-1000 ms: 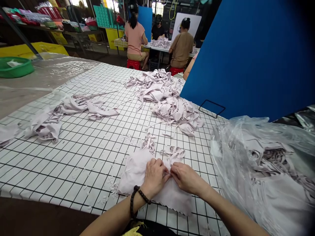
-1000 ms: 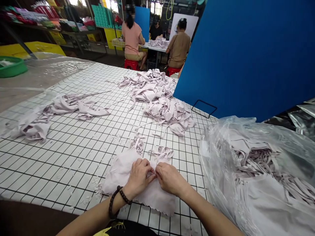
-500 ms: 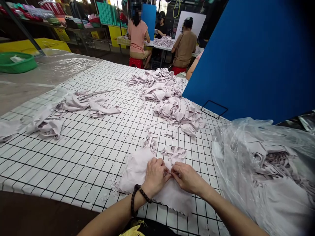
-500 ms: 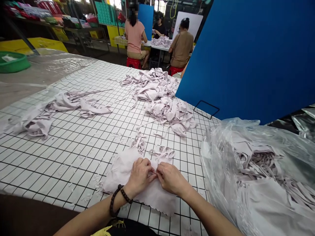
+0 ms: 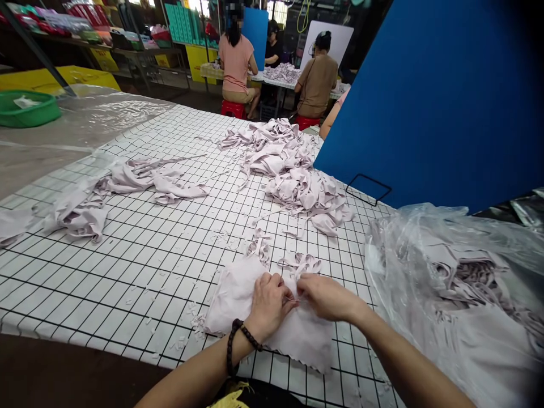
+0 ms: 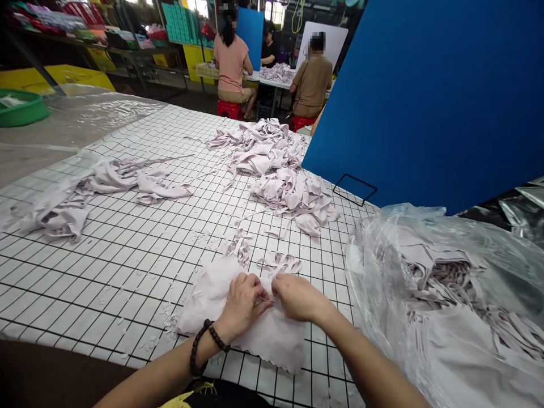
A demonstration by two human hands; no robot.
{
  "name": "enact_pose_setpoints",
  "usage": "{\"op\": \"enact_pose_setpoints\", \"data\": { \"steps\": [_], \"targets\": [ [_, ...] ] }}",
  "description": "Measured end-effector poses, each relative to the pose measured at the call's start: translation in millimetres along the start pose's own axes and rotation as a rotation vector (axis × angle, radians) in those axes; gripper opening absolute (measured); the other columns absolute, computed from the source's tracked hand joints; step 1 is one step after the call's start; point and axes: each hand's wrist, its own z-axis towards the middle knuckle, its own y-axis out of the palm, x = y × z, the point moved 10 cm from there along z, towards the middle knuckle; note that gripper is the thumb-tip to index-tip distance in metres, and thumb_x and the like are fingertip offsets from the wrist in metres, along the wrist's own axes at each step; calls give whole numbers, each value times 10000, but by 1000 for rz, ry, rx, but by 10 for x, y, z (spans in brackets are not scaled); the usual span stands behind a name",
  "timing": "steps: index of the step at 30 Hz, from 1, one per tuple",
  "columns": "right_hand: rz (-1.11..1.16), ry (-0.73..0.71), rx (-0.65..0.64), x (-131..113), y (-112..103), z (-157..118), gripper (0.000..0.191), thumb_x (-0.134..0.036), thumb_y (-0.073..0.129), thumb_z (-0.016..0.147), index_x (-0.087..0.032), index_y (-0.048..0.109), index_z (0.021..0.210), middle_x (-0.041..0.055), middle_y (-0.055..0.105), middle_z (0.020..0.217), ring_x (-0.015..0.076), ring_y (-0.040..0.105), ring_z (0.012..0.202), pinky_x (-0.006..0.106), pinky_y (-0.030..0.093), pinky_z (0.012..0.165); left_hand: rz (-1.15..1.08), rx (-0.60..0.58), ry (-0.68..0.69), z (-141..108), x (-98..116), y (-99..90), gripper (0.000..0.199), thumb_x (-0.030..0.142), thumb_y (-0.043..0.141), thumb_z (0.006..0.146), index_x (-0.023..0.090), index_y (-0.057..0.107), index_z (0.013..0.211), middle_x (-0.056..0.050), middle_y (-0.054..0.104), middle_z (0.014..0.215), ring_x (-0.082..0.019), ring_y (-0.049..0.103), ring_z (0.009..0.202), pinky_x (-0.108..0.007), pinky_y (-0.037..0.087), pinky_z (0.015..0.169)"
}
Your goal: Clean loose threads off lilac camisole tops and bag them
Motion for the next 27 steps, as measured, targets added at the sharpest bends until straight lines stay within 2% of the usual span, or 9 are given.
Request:
{"op": "enact_pose_setpoints", "data": {
  "steps": [2,5,8,10,12,15,18,23,27],
  "targets": [
    [49,21,33,175,-183,81,335,-3,463,725,-197,581,972,46,591,945,163,560,796,239,345,610,-22,34,-19,-11,5,-64,191,364,711,731,229,647,850,-30,542,945,-218,455,924,-374,380,800],
    [68,129,143,408,-478,231,483,23,470,685,-194,555,1108,80,543,1108,155,563,834,226,348,612,-138,103,-28,-76,46,-271,337,345,731,706,219,604,992,-53,522,1043,-234,458,985,-391,399,853],
    [250,151,262,336,-627,490,348,-84,495,758,-186,579,1081,80,561,1119,138,568,803,220,371,634,-387,105,-29,-154,25,-440,252,340,633,795,215,586,1008,-61,533,1054,-219,484,1010,-376,416,886],
    [431,180,262,217,-543,756,180,-243,501,820,-179,625,934,51,634,948,134,572,730,219,375,609,-624,59,-107,-180,-126,-425,227,359,560,846,204,577,1012,-64,565,1015,-198,529,965,-350,447,855],
    [532,286,224,163,-366,1040,278,-415,506,823,-174,637,775,36,649,748,147,568,660,229,353,558,-895,3,-248,-191,-351,-304,303,388,544,855,179,548,1074,-80,596,1006,-188,574,922,-339,471,830],
    [518,501,235,256,-177,1341,412,-562,541,750,-175,613,630,44,631,634,165,559,616,247,310,526,-1235,-41,-428,-194,-625,-103,474,398,559,851,137,441,1229,-126,621,1058,-192,619,923,-353,476,858],
    [509,588,254,367,-104,1497,349,-529,644,652,-181,617,650,44,645,662,171,566,637,246,294,527,-1441,-62,-499,-183,-737,-14,574,361,576,852,116,341,1316,-160,633,1079,-197,635,938,-358,469,883],
    [556,576,378,472,-193,1533,370,-455,652,645,-191,614,902,33,660,811,167,562,707,233,308,550,-1611,-132,-540,-178,-752,42,616,276,593,846,133,282,1358,-172,643,1087,-197,648,938,-349,466,888],
    [639,445,340,431,-214,1640,175,-300,676,617,-180,617,730,10,629,698,143,537,666,224,311,549,-1660,-153,-548,-178,-762,49,604,251,586,846,137,282,1356,-173,645,1091,-196,654,933,-351,462,899]
  ]
}}
